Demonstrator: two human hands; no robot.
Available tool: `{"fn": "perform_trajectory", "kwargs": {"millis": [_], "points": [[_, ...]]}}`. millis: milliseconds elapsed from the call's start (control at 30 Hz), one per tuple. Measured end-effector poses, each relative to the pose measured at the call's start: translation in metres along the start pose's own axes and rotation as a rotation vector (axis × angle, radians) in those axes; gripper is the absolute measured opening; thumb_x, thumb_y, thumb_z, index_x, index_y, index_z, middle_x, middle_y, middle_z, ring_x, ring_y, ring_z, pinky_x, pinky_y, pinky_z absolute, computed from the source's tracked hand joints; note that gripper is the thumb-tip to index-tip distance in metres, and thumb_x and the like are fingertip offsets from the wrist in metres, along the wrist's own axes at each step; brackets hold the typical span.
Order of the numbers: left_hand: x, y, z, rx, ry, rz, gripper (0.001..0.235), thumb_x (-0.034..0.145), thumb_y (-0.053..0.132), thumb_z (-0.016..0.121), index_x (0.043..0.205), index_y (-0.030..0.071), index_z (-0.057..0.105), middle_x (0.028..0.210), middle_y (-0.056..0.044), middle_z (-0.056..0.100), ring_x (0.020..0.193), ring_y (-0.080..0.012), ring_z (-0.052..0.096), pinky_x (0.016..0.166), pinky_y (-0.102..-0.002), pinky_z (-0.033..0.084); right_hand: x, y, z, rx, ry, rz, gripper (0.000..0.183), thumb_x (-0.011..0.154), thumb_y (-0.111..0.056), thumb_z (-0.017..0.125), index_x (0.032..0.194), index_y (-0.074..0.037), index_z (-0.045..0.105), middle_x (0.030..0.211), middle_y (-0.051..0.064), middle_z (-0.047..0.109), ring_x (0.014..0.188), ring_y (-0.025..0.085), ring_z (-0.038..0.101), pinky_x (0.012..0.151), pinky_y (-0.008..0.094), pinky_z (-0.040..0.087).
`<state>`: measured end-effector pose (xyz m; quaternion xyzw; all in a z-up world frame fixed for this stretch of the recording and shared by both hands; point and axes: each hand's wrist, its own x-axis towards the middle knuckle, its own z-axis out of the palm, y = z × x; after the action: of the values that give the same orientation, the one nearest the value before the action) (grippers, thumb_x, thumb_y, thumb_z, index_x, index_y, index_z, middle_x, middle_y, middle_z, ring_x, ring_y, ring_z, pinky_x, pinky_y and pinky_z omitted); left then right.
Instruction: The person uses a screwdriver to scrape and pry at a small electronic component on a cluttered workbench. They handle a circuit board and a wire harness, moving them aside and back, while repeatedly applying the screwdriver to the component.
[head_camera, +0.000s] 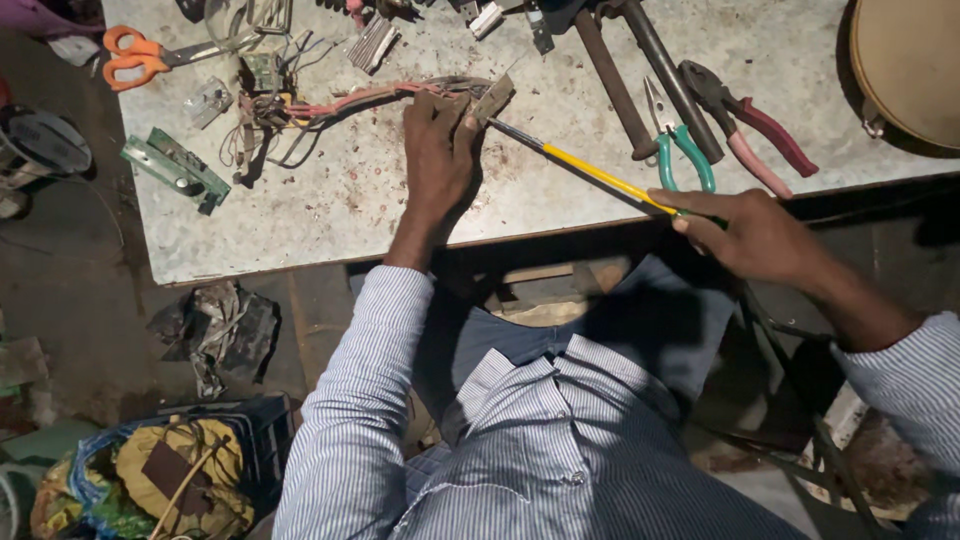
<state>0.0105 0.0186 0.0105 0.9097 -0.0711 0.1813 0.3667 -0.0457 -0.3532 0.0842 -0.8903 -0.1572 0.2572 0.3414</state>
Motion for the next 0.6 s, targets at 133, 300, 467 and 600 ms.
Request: {"fn": "perform_trajectory", "kwargs": {"millis": [133,300,467,600], "points": [[-0.001,0.001,0.000,-0.006,0.001,0.016,0.029,0.098,0.013,0.065,0.122,-0.002,0.070,0.116,-0.019,0.056,0.110,-0.0375,0.053,0.100,-0.047,0.044,0.011,0.011,-0.008,0.570,-0.153,0.336,0.049,0.100,-0.025,0.055,0.145,-0.007,0.061,0.059,0.006,0.053,0.045,0.010,0.038,0.045,0.026,0.034],[-0.002,0.005,-0.003,0.010,-0.002,0.018,0.028,0.098,0.011,0.065,0.123,-0.002,0.070,0.119,-0.020,0.056,0.112,-0.0382,0.052,0.101,-0.048,0.043,0.027,0.026,-0.011,0.898,-0.255,0.479,0.053,0.095,-0.029,0.051,0.142,-0.006,0.056,0.055,0.003,0.049,0.037,0.008,0.032,0.031,0.023,0.026],[-0.002,0.008,-0.003,0.006,0.001,0.033,0.028,0.098,0.011,0.065,0.123,-0.002,0.069,0.123,-0.020,0.056,0.116,-0.0390,0.051,0.104,-0.049,0.042,0.022,0.037,-0.009,0.415,-0.198,0.256,0.047,0.106,-0.023,0.053,0.149,-0.004,0.061,0.059,0.009,0.054,0.044,0.013,0.044,0.096,0.032,0.026],[-0.001,0.008,-0.003,0.005,0.008,0.043,0.028,0.099,0.011,0.065,0.123,-0.002,0.069,0.123,-0.020,0.056,0.114,-0.0387,0.051,0.102,-0.049,0.042,0.017,0.029,-0.010,0.169,-0.113,-0.006,0.044,0.101,-0.022,0.056,0.144,-0.016,0.062,0.062,0.002,0.059,0.054,0.011,0.056,0.120,0.042,0.023]]}}
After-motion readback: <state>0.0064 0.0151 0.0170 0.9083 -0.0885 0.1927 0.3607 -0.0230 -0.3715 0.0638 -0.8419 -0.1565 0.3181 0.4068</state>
